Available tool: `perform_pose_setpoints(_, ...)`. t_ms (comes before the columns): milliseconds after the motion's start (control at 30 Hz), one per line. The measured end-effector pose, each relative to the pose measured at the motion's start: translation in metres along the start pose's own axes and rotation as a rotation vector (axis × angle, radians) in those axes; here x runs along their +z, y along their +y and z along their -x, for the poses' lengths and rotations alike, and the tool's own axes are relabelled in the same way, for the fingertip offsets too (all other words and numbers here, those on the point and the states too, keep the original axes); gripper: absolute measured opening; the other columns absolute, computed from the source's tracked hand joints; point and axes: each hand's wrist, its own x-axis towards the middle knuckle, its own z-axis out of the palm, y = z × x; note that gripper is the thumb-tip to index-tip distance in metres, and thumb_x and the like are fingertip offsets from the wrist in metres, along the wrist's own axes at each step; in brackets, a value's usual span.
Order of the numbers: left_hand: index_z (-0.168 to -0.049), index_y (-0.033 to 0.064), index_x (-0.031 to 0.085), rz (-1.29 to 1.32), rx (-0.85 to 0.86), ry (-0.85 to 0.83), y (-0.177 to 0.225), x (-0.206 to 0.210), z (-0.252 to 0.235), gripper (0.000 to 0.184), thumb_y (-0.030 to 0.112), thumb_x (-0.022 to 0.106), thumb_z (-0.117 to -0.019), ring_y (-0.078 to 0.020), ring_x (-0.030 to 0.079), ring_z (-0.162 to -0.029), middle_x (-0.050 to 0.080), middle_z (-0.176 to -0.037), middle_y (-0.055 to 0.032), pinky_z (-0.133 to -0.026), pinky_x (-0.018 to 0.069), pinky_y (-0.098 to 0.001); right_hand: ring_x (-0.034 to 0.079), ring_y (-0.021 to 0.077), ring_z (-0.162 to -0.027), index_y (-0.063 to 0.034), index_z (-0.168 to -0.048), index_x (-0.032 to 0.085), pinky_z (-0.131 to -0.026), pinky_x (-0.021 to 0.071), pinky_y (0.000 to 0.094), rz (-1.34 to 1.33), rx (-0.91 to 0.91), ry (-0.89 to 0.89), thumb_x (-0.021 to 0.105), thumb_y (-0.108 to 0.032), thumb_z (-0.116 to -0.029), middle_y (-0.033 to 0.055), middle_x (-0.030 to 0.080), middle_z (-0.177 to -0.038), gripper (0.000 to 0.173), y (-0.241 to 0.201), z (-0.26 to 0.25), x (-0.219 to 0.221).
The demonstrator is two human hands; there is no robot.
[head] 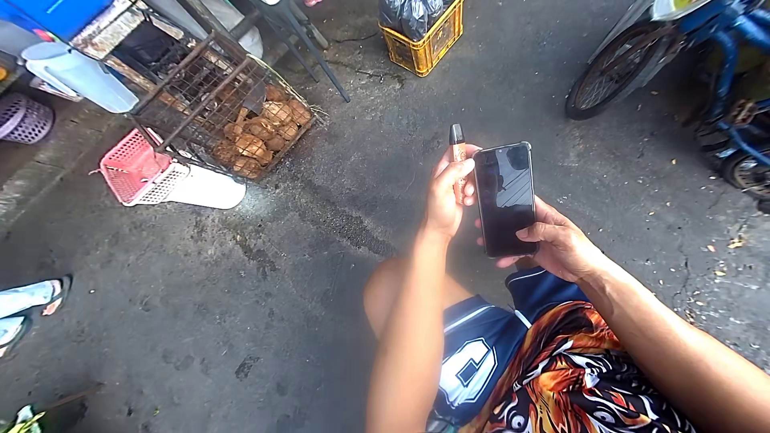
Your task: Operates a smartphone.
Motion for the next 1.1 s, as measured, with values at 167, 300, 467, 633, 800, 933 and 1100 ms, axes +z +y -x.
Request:
perform_pose_setpoints(167, -0.118, 0.0182, 0.062, -0.002, 0.005, 0.003, -0.0006, 0.0005, -0.0006, 0.025, 0.027, 0.044, -0.1028, -0.0004, 0.041, -0.045, 0.050, -0.068, 0.0027, -0.041, 0.0358, -0.0132, 0.067, 0.0468, -0.113, -0.0111, -0.144, 0.038, -0.073, 0.0643, 0.0534, -0.009, 0.006, 0.011, 0.046, -0.003, -0.0904, 0.0282, 0.061, -0.133, 0.055, 0.0003, -0.0003, -0.0001)
perform_pose_setpoints(300, -0.117, 0.0179, 0.062, -0.012, 0.000, 0.004, -0.0008, 0.0002, -0.0005, 0.025, 0.025, 0.044, -0.1029, -0.0007, 0.041, -0.044, 0.049, -0.067, 0.0027, -0.041, 0.0358, -0.0134, 0.067, 0.0464, -0.113, -0.0105, -0.143, 0.038, -0.073, 0.0643, 0.0538, -0.005, -0.002, 0.001, 0.047, -0.004, -0.0910, 0.0283, 0.060, -0.133, 0.053, 0.0011, -0.0006, -0.0013)
perform_pose_setpoints(467, -0.117, 0.0175, 0.062, -0.011, -0.001, 0.004, -0.0014, -0.0001, -0.0006, 0.025, 0.025, 0.043, -0.1032, -0.0008, 0.041, -0.044, 0.049, -0.066, 0.0026, -0.040, 0.0360, -0.0134, 0.067, 0.0462, -0.112, -0.0108, -0.144, 0.037, -0.073, 0.0643, 0.0536, -0.008, -0.001, -0.006, 0.047, -0.004, -0.0909, 0.0281, 0.060, -0.133, 0.055, 0.0021, -0.0005, -0.0019)
perform_pose_setpoints(633, -0.117, 0.0176, 0.063, -0.013, -0.004, 0.003, -0.0010, 0.0000, -0.0004, 0.025, 0.025, 0.044, -0.1029, -0.0011, 0.041, -0.044, 0.050, -0.066, 0.0023, -0.040, 0.0358, -0.0135, 0.067, 0.0464, -0.113, -0.0108, -0.144, 0.037, -0.074, 0.0642, 0.0538, -0.015, -0.005, -0.004, 0.047, -0.003, -0.0912, 0.0282, 0.060, -0.132, 0.054, 0.0034, -0.0005, -0.0025)
perform_pose_setpoints(800, -0.116, 0.0169, 0.062, -0.001, 0.002, -0.011, -0.0010, -0.0001, -0.0007, 0.024, 0.024, 0.044, -0.1028, -0.0006, 0.040, -0.044, 0.049, -0.066, 0.0024, -0.040, 0.0352, -0.0129, 0.067, 0.0460, -0.113, -0.0108, -0.144, 0.038, -0.073, 0.0644, 0.0535, -0.017, 0.001, 0.006, 0.048, -0.004, -0.0906, 0.0279, 0.060, -0.133, 0.054, 0.0028, 0.0003, -0.0016)
perform_pose_setpoints(933, -0.117, 0.0166, 0.062, 0.000, 0.003, -0.009, -0.0007, 0.0000, -0.0004, 0.024, 0.024, 0.044, -0.1026, -0.0007, 0.041, -0.044, 0.049, -0.066, 0.0021, -0.040, 0.0354, -0.0131, 0.067, 0.0461, -0.112, -0.0103, -0.143, 0.038, -0.072, 0.0644, 0.0532, -0.018, -0.001, 0.009, 0.047, -0.003, -0.0906, 0.0279, 0.061, -0.132, 0.054, 0.0038, 0.0001, -0.0017)
perform_pose_setpoints(1100, -0.118, 0.0168, 0.062, -0.024, -0.005, -0.002, -0.0001, -0.0003, -0.0004, 0.026, 0.025, 0.042, -0.1034, -0.0006, 0.041, -0.044, 0.050, -0.067, 0.0023, -0.040, 0.0353, -0.0131, 0.067, 0.0466, -0.113, -0.0100, -0.143, 0.038, -0.073, 0.0643, 0.0538, -0.023, -0.001, 0.011, 0.047, -0.003, -0.0910, 0.0281, 0.061, -0.132, 0.053, 0.0029, 0.0003, -0.0002)
